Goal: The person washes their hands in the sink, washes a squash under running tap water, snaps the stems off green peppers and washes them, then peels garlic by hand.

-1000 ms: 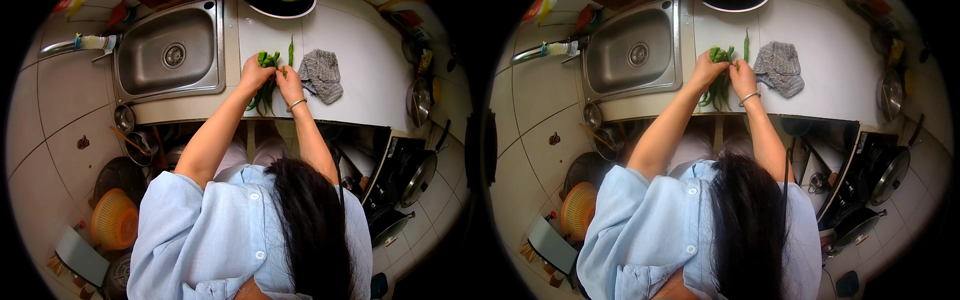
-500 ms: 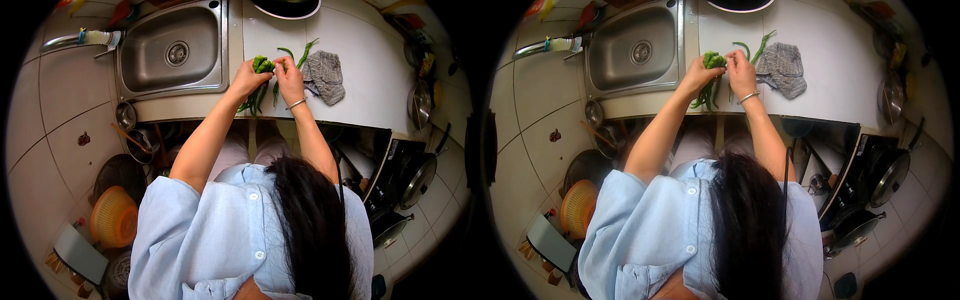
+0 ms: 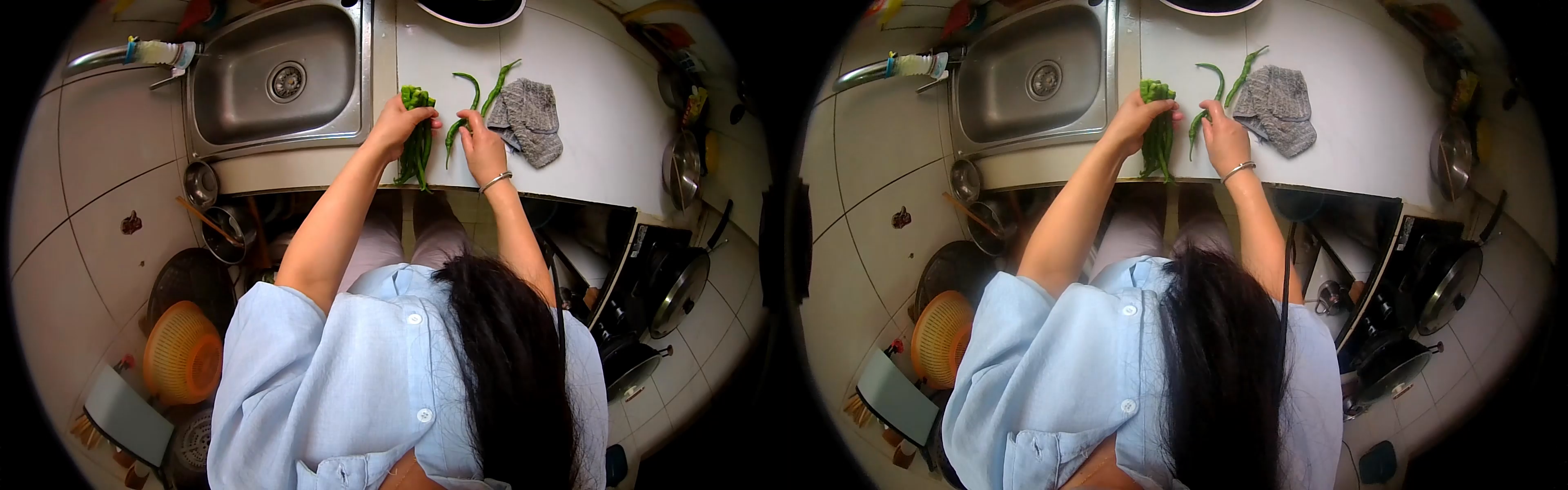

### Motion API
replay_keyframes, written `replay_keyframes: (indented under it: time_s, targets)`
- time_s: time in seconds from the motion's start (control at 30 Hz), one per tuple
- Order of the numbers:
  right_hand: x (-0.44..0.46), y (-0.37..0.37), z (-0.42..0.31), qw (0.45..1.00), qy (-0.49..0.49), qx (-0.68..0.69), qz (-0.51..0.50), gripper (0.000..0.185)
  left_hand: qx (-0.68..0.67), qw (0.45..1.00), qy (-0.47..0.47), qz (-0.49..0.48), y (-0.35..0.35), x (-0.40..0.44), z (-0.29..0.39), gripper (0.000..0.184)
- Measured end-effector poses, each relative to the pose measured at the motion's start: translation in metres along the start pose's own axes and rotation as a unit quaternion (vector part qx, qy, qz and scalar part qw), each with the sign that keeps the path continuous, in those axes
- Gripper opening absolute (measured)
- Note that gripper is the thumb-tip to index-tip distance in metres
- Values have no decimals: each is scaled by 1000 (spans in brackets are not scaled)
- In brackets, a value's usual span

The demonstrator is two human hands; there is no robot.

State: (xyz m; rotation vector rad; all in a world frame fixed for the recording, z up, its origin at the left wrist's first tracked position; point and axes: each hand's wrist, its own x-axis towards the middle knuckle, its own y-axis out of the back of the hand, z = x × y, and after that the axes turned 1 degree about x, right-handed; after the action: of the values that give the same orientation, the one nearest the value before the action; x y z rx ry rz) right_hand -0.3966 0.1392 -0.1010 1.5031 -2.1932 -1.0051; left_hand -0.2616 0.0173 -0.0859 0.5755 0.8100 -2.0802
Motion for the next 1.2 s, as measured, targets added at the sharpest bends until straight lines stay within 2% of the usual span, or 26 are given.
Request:
replay_keyframes:
  time_s: [0.07,0.17,0.27,0.37,0.47,0.57,0.77,0.93,1.03,1.2]
  targets:
    - [-3,-4,-1,999,6,-29,-16,26,-17,1000,-12,0,3,1,-2,11]
    - [-5,-8,-3,1000,-2,0,27,27,-8,1000,-10,1,5,0,0,10]
    - [-4,-7,2,999,16,-30,30,27,28,1000,-3,-3,9,0,-2,12]
    - [-5,-3,8,998,25,-57,15,28,7,1000,-18,16,9,0,-9,11]
    - [-8,-2,14,998,6,-41,42,30,-3,999,-30,38,5,-1,-11,9]
    - [-10,-2,16,998,25,-35,53,32,86,996,-34,7,4,-2,-4,10]
    - [-4,-8,7,993,66,-97,10,36,105,994,-35,20,8,-6,-9,10]
    - [14,-20,-9,988,40,-144,-35,23,21,995,-51,83,22,-14,-9,15]
    - [29,-31,-17,990,50,-131,-24,23,-21,993,-45,105,37,-20,1,19]
    - [45,-47,-37,999,37,-10,-7,19,-83,988,-85,103,46,-26,8,20]
